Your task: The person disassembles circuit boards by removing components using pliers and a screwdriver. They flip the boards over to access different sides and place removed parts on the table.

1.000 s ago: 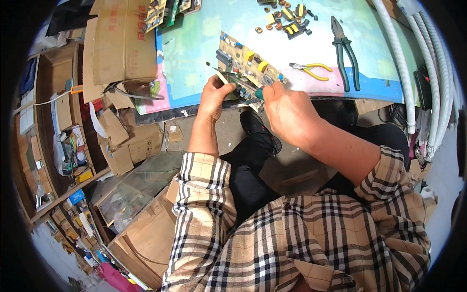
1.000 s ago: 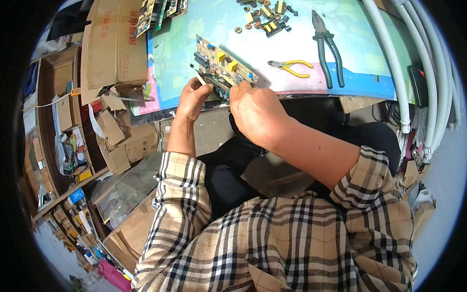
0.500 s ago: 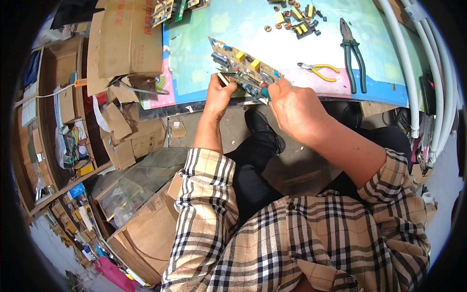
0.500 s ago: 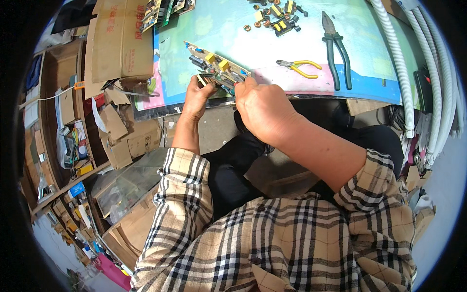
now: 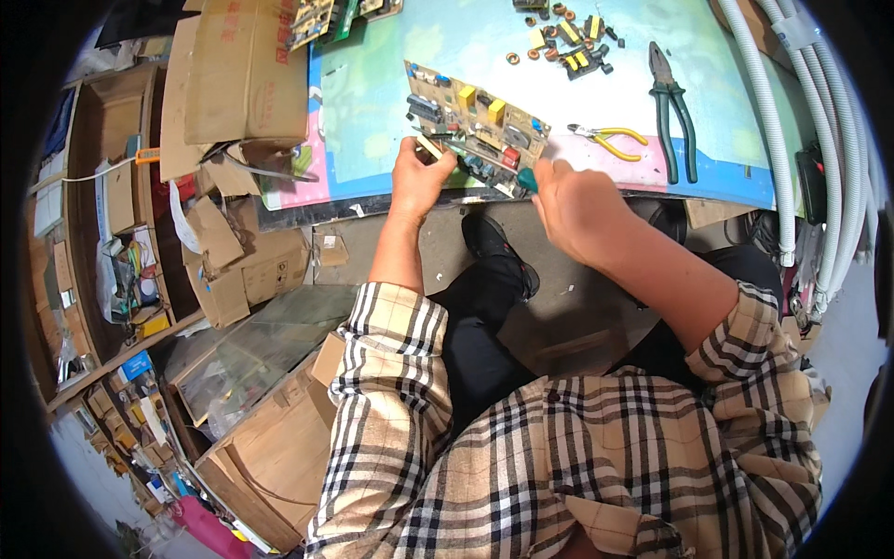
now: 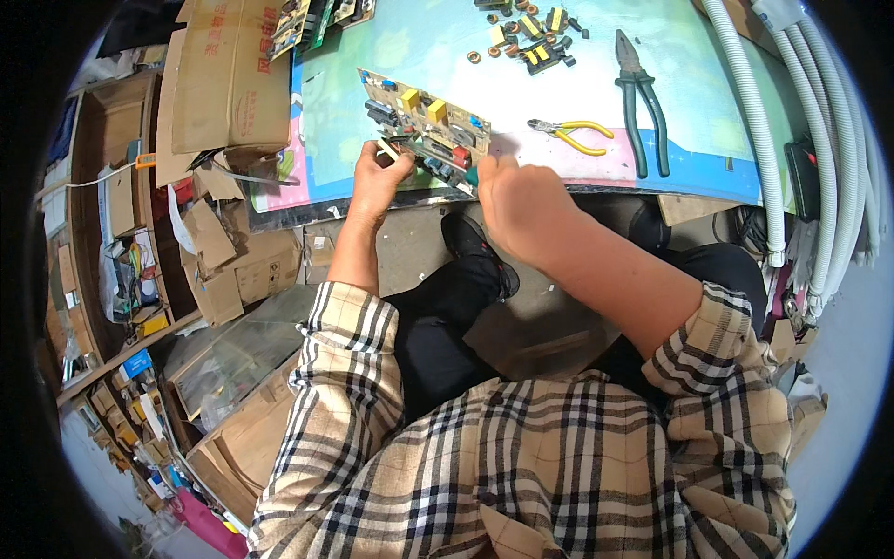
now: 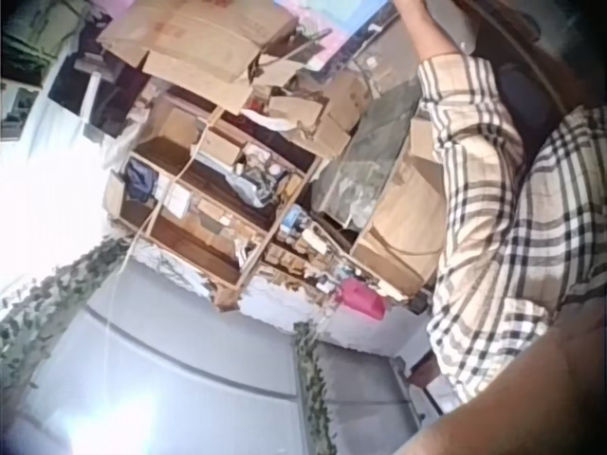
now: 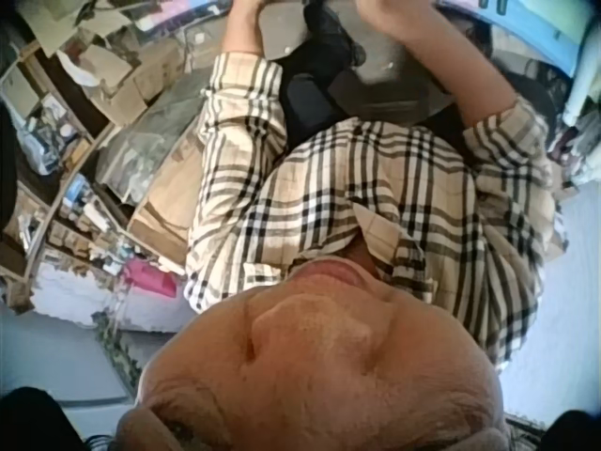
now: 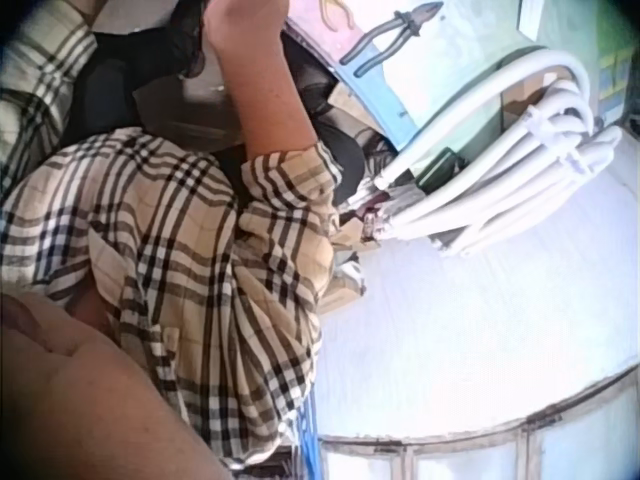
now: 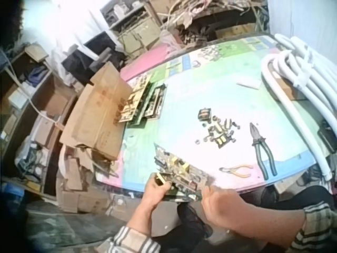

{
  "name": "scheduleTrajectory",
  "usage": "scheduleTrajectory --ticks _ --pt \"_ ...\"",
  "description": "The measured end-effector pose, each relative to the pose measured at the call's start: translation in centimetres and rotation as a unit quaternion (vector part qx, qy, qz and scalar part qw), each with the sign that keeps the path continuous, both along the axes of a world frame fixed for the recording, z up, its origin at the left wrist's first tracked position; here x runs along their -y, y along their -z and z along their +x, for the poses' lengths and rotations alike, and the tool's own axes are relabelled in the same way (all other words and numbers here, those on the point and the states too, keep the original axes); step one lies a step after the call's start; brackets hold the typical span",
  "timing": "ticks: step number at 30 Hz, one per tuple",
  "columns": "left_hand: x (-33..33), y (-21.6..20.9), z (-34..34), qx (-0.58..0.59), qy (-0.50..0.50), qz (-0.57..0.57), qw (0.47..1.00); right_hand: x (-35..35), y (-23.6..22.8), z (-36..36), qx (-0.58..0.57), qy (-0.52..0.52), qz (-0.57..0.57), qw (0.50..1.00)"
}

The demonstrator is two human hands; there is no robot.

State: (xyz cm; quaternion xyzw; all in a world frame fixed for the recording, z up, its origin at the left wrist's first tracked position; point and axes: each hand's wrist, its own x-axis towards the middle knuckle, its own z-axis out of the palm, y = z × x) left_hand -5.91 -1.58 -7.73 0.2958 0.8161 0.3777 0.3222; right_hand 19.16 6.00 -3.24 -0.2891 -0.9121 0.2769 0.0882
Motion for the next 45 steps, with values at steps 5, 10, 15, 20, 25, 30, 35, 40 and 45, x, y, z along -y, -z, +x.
scheduleTrajectory --ticks 5,10,15,20,25,30,35,40,45 --pt "0.1 0.2 -0.4 0.016 -0.022 0.008 1.0 -2.6 -4.4 3.6 -0.003 -0.038 0.038 0.999" --pt "0.8 0.6 -1.6 -0.017 0.012 -0.002 1.0 -10.9 -11.2 11.9 -0.001 -0.029 -0.158 0.987" --pt "0.1 0.8 -1.6 -0.03 -0.012 0.007 0.999 -15.0 -5.9 13.6 -0.011 0.184 -0.18 0.966" --pt "-0.6 1.2 -1.9 -0.029 -0.02 0.02 0.999 -16.6 4.1 10.7 0.125 0.296 0.046 0.946" --pt "-0.4 -0.9 -0.8 -0.001 -0.057 0.014 0.998 -13.1 3.2 7.3 0.109 0.236 0.159 0.952" --pt "-0.3 -3.3 0.8 0.042 -0.064 0.029 0.997 -8.2 4.6 3.6 0.143 0.025 0.114 0.983" --pt "0.8 -3.8 2.2 0.038 -0.079 -0.005 0.996 -9.9 6.1 2.2 0.226 0.034 0.074 0.971" --pt "2.3 -2.9 1.7 0.093 -0.161 -0.029 0.982 -8.4 5.5 1.7 0.283 0.027 0.13 0.95" --pt "1.8 -2.0 1.3 0.084 -0.183 -0.022 0.979 -8.6 8.1 1.8 0.275 0.077 0.17 0.943"
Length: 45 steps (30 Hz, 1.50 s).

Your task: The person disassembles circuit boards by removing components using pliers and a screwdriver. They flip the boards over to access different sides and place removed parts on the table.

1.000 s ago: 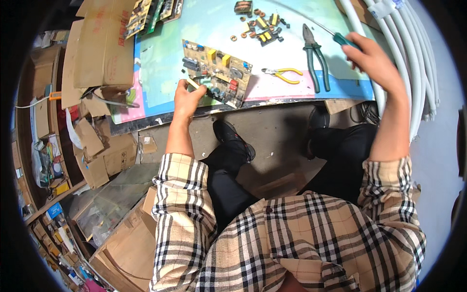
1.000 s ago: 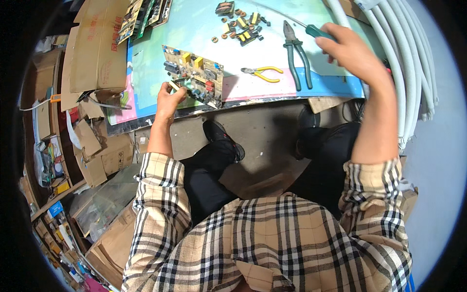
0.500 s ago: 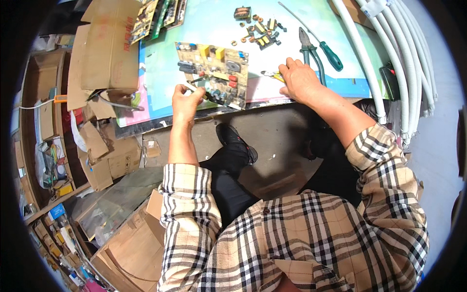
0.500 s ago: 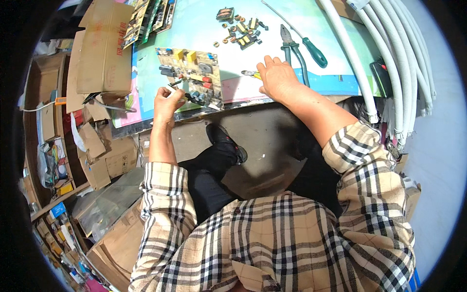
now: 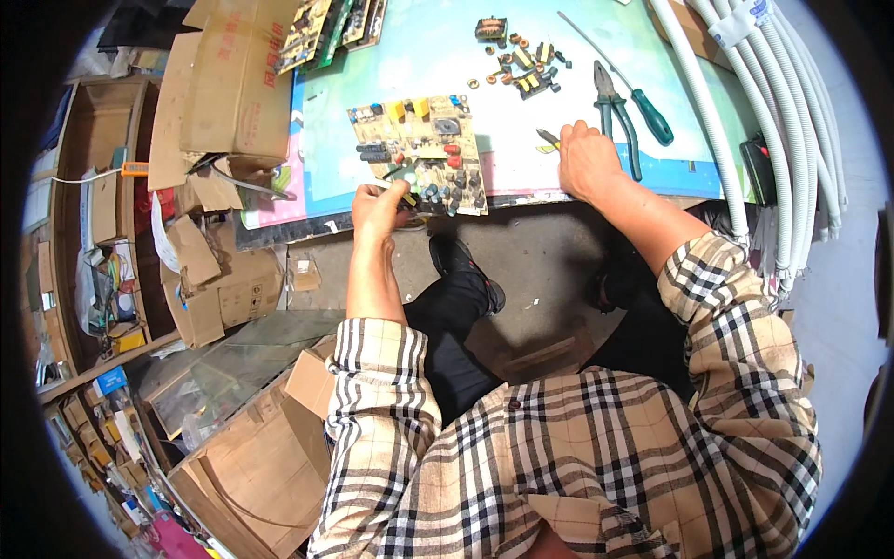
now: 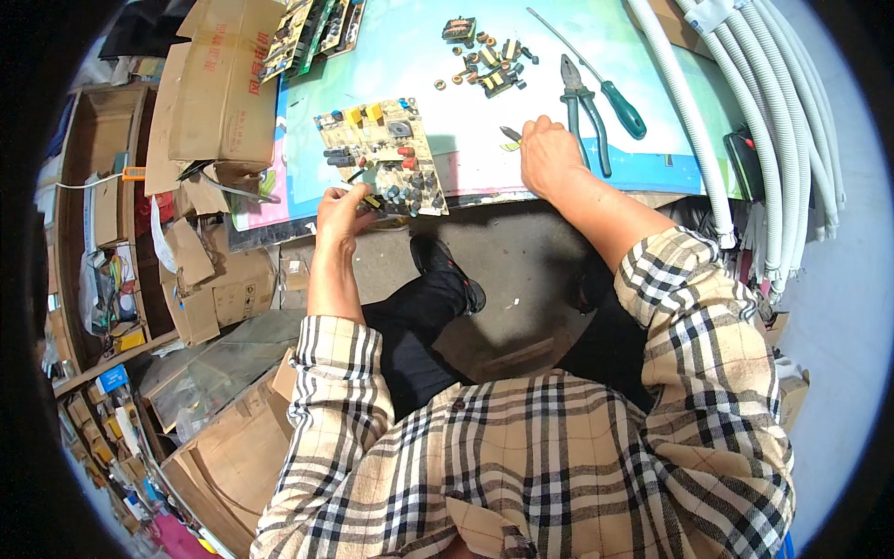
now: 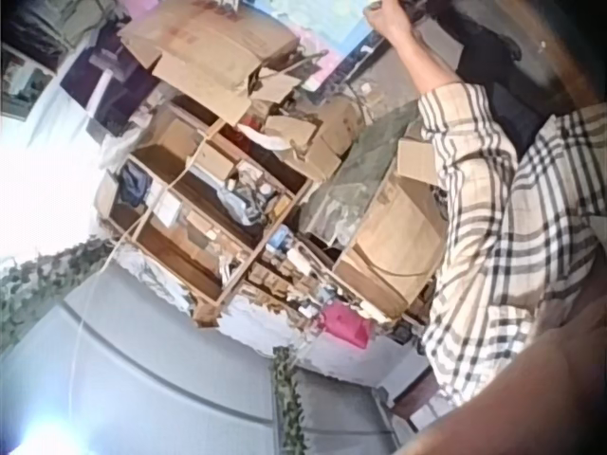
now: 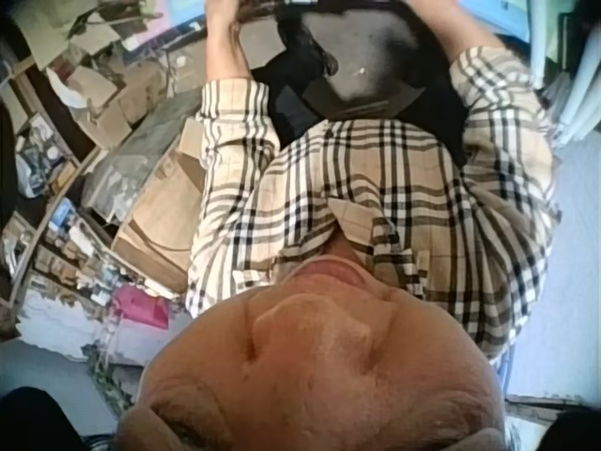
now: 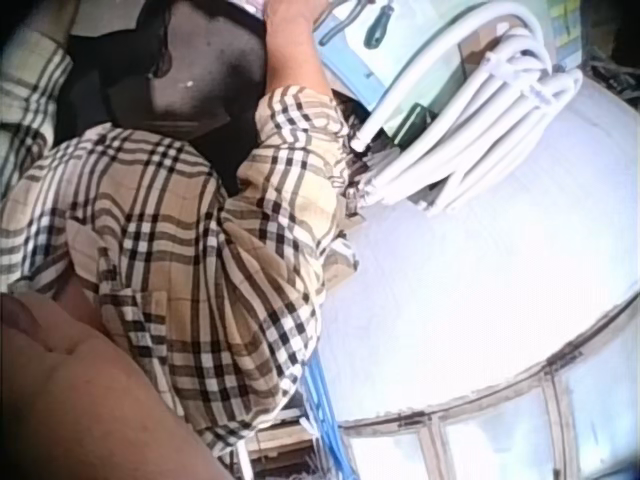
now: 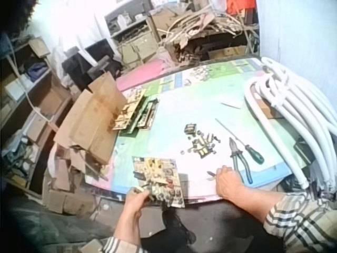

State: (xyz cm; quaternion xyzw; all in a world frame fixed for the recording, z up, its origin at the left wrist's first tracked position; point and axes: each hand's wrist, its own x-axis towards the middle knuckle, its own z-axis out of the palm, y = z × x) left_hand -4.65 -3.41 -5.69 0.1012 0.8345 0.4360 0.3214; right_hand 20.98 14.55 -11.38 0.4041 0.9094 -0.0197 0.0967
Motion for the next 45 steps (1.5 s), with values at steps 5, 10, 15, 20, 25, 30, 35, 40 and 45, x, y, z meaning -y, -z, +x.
scheduleTrajectory --ticks 5,10,15,20,25,30,35,40,45 --pt "-1.0 0.0 0.8 -0.077 -0.002 -0.01 0.997 -1.5 -0.2 0.5 -0.054 0.07 -0.077 0.993" --pt "-1.4 1.0 0.6 -0.177 0.022 -0.024 0.984 -3.1 -8.3 1.4 -0.448 0.16 -0.57 0.67" --pt "-2.2 -2.0 2.7 -0.239 0.076 -0.029 0.968 2.6 -14.2 0.4 -0.424 -0.111 -0.545 0.715" --pt "-3.5 -4.6 5.7 -0.351 0.121 -0.053 0.927 5.1 -13.4 -2.4 -0.22 -0.116 -0.315 0.916" --pt "-3.8 -6.2 7.4 -0.42 0.159 -0.04 0.893 5.2 -13.5 -3.5 -0.188 -0.093 -0.258 0.943" --pt "-4.1 -7.0 8.3 -0.485 0.187 -0.044 0.853 5.0 -13.3 -3.9 -0.16 -0.081 -0.246 0.952" --pt "-4.4 -8.0 9.1 -0.501 0.19 -0.039 0.843 5.1 -13.5 -3.5 -0.17 -0.096 -0.219 0.956" --pt "-4.3 -8.1 9.5 -0.516 0.213 -0.032 0.829 4.8 -14.0 -3.8 -0.149 -0.105 -0.235 0.955" --pt "-4.5 -8.0 10.0 -0.525 0.221 -0.032 0.821 5.0 -13.2 -3.7 -0.186 -0.116 -0.192 0.957"
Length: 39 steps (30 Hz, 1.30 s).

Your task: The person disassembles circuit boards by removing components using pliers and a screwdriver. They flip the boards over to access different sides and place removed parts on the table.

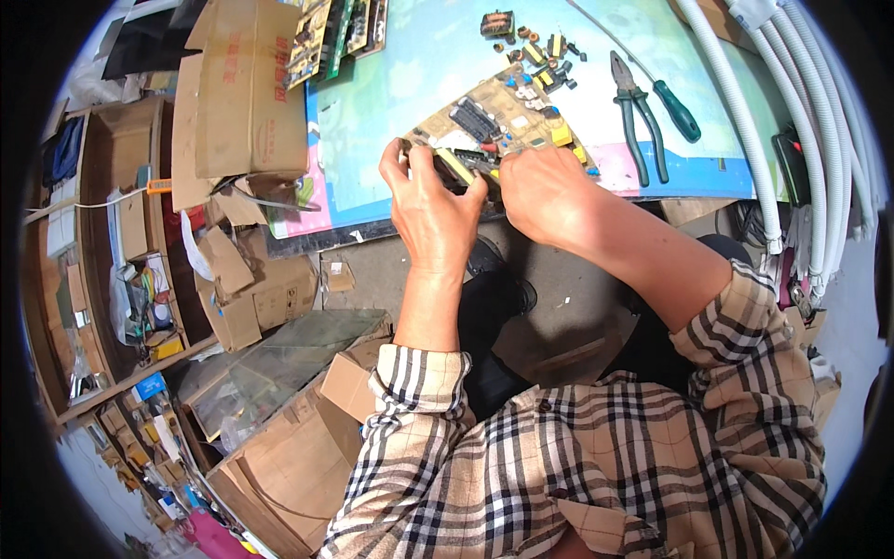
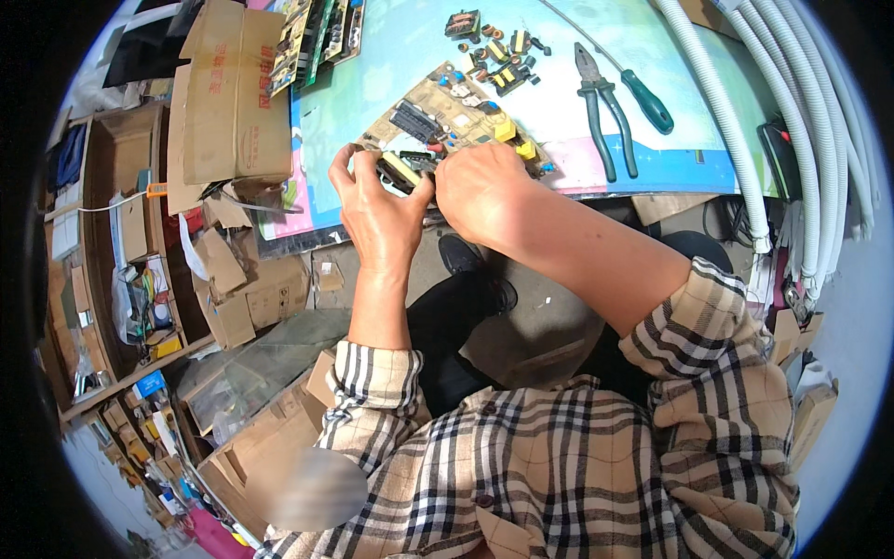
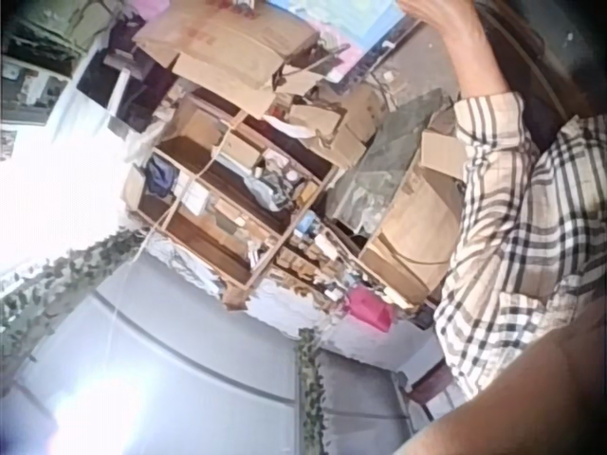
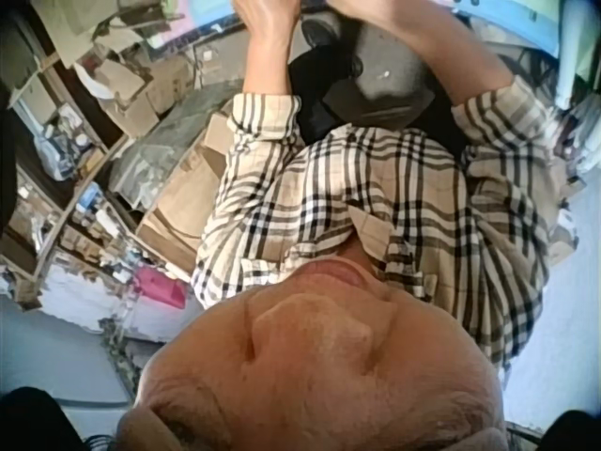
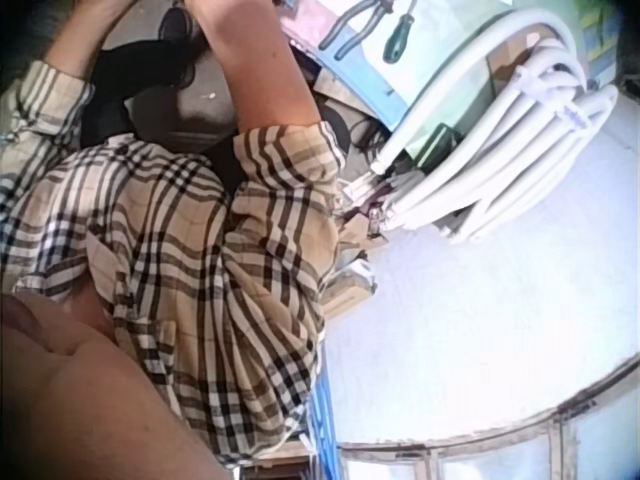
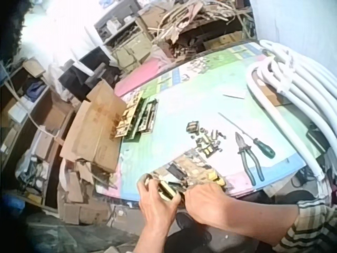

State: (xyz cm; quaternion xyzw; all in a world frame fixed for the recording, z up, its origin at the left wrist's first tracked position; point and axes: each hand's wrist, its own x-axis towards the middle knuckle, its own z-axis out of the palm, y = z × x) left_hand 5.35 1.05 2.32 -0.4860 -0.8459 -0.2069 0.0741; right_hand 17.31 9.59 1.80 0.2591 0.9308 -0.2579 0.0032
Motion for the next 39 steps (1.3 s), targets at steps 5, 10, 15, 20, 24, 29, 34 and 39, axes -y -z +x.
scheduleTrajectory --ticks 5,10,15,20,24,29,34,39 --pt "0.1 0.1 0.0 -0.009 0.003 -0.01 1.0 -0.4 0.0 -0.5 0.034 -0.001 0.005 0.999" --pt "0.0 0.2 0.0 -0.016 -0.003 -0.021 1.0 -0.3 0.5 -0.8 0.036 0.016 0.002 0.999" --pt "0.2 0.5 -0.2 -0.058 0.012 -0.047 0.997 -0.2 1.9 -1.7 0.056 0.086 -0.14 0.985" --pt "0.5 1.1 -0.6 -0.056 0.015 -0.074 0.996 0.4 3.8 -2.0 0.007 0.129 -0.215 0.968" --pt "0.5 1.2 -1.0 -0.042 0.027 -0.081 0.996 1.1 5.3 -2.0 -0.054 0.142 -0.215 0.965" --pt "0.8 1.2 -2.8 -0.001 0.007 -0.068 0.998 0.3 6.4 -2.5 -0.128 0.182 -0.232 0.947" --pt "2.1 1.4 -4.1 -0.02 0.03 -0.044 0.998 1.1 4.0 -1.3 -0.088 0.091 -0.289 0.949" --pt "1.7 1.0 -3.1 -0.009 0.047 -0.041 0.998 1.7 3.0 -1.6 -0.014 0.058 -0.402 0.914"
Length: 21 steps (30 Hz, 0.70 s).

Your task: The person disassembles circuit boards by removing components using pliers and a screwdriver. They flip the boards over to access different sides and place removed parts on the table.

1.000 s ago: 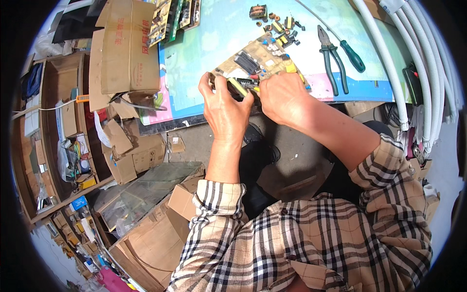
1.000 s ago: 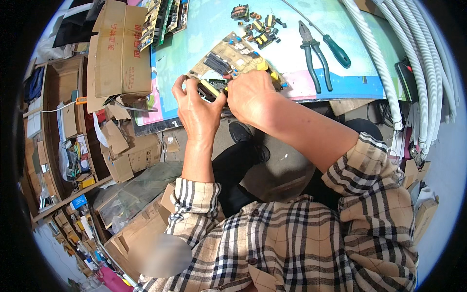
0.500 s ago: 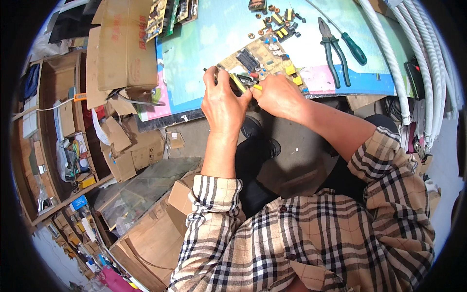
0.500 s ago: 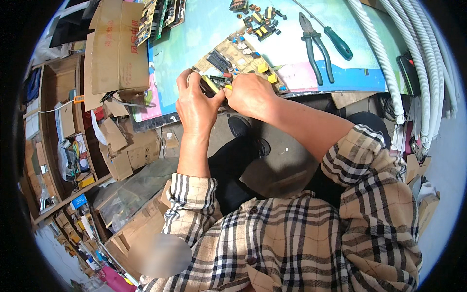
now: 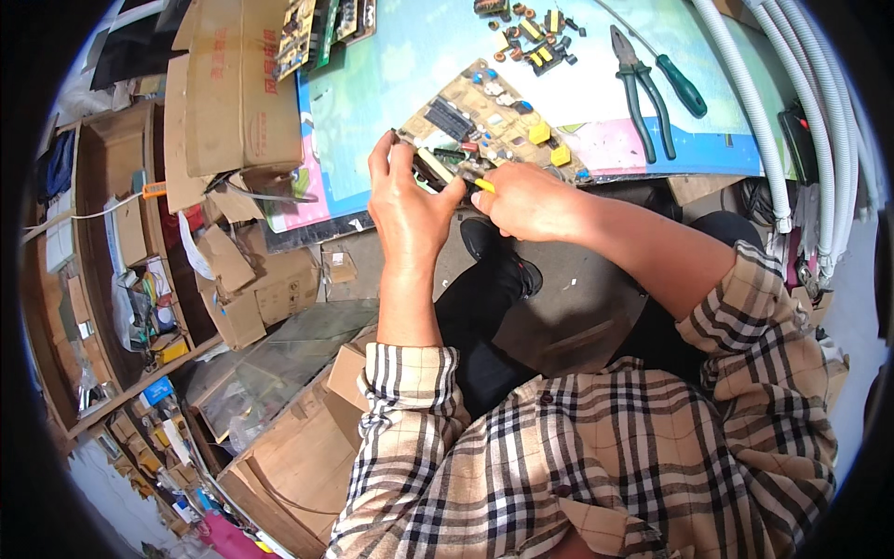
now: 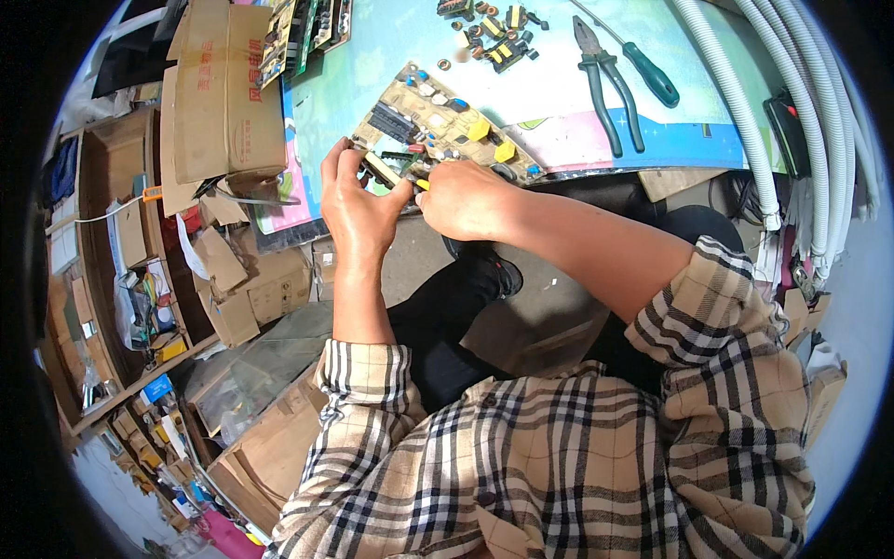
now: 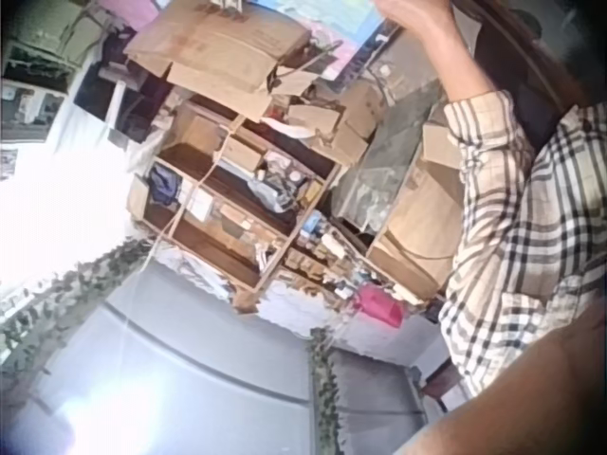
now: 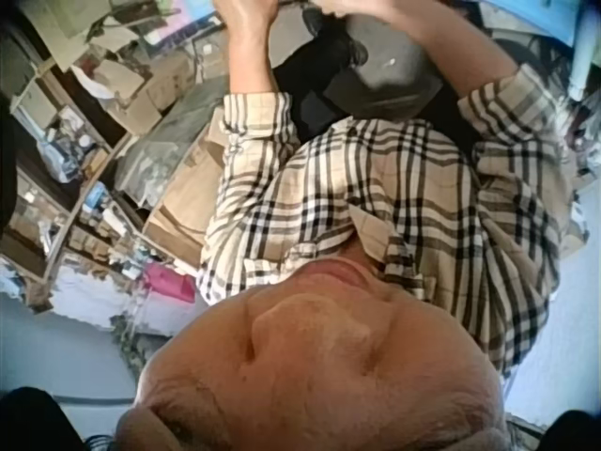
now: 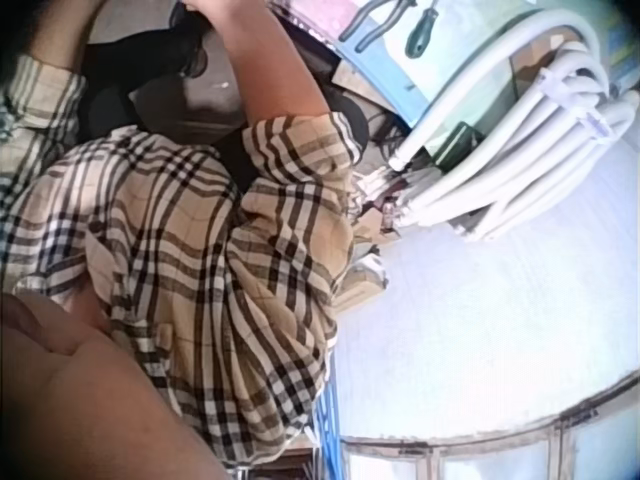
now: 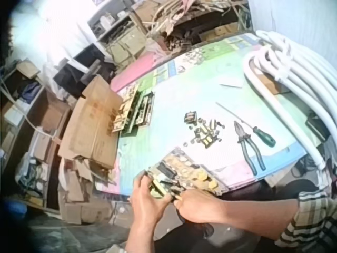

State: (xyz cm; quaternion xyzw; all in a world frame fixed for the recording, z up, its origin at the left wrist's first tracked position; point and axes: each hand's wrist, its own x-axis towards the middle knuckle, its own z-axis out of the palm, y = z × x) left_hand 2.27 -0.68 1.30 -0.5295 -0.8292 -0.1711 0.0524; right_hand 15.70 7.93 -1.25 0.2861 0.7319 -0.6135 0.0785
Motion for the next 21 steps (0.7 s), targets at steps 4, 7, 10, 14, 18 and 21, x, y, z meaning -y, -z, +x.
scheduleTrajectory --ticks 4,7,10,14,18,21 --pt "-0.1 -0.4 0.2 0.009 -0.003 0.019 1.0 0.5 -0.2 -0.4 -0.013 0.066 -0.157 0.985" --pt "0.2 -0.1 -0.3 0.014 0.004 0.048 0.999 0.5 -0.4 -0.7 -0.013 0.064 -0.167 0.984" --pt "0.0 -0.7 0.3 0.046 -0.018 0.049 0.998 0.3 -1.2 -0.6 -0.021 0.102 -0.179 0.978" --pt "-0.2 -0.4 0.2 0.104 -0.007 0.088 0.991 0.2 -1.6 -0.4 -0.025 0.12 -0.184 0.975" --pt "-0.2 -0.5 0.2 0.142 -0.004 0.09 0.986 0.2 -1.6 -0.4 -0.03 0.129 -0.191 0.973" --pt "0.0 -0.5 0.0 0.17 0.0 0.089 0.981 0.1 -1.5 -0.5 -0.029 0.129 -0.197 0.971"
